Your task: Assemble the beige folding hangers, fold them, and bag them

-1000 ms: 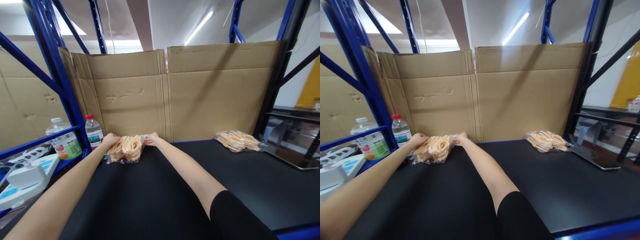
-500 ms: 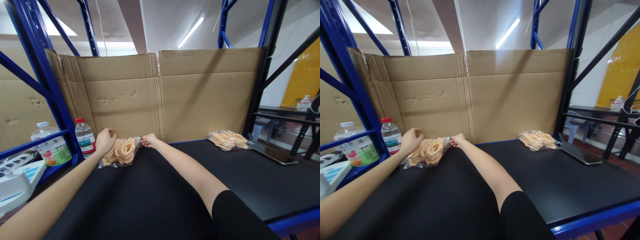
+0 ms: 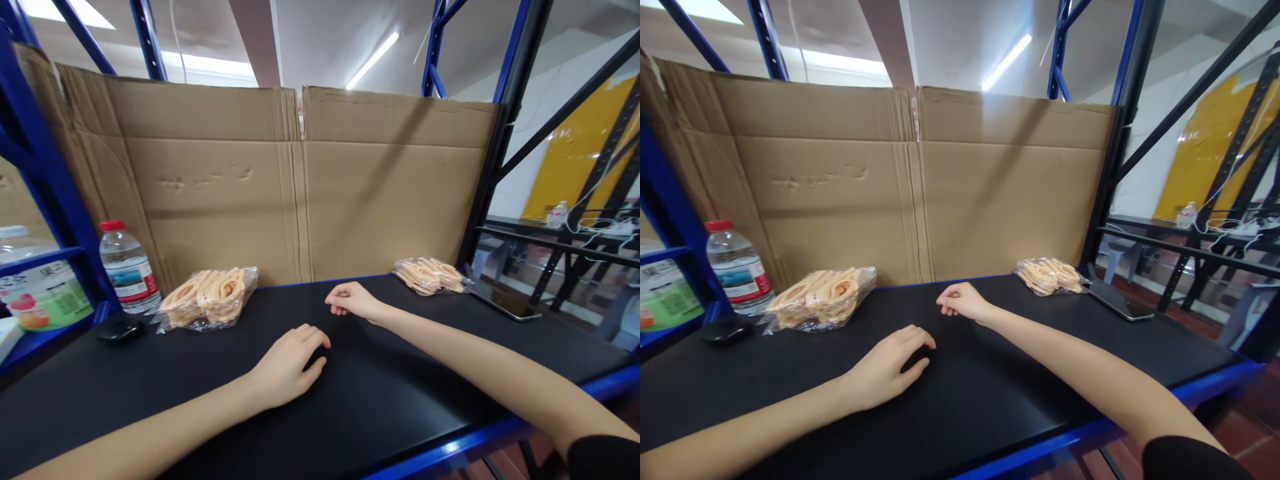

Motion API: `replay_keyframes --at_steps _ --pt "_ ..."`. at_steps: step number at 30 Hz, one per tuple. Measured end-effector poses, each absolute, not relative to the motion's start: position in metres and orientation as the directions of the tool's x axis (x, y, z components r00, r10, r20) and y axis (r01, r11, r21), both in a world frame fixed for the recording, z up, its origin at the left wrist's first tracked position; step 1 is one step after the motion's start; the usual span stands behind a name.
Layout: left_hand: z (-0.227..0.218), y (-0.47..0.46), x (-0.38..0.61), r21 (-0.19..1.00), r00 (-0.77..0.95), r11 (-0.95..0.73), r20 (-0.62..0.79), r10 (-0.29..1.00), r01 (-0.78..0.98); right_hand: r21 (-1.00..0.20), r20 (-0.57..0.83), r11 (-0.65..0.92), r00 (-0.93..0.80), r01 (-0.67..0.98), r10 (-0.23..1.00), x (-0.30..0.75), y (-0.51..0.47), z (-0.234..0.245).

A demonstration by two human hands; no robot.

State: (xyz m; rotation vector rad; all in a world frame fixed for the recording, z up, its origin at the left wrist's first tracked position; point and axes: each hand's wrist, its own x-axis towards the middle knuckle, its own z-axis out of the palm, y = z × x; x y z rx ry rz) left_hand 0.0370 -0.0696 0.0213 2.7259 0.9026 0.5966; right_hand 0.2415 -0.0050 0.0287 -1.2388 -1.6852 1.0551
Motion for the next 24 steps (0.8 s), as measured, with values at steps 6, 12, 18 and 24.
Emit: replay_keyframes --at_steps 6,12,18,24 --pt "0.015 -0.051 0.098 0.609 0.691 -0.693 0.307 0.654 0.385 -0.773 0.262 0.185 0.040 0.607 0.964 0.356 -0.007 0.034" --pt "0.009 0.003 0.204 0.799 0.606 -0.473 0.177 0.775 0.371 -0.655 0.339 -0.141 0.454 0.743 0.824 0.477 0.010 0.053" --pt "0.025 0.047 0.309 0.944 0.503 -0.186 0.025 0.864 0.273 -0.608 0.224 -0.368 0.597 0.703 0.770 0.539 0.023 0.049" --pt "0.036 0.067 0.360 0.983 0.399 0.016 -0.088 0.912 0.180 -0.631 0.066 -0.480 0.658 0.610 0.750 0.557 0.042 0.045"
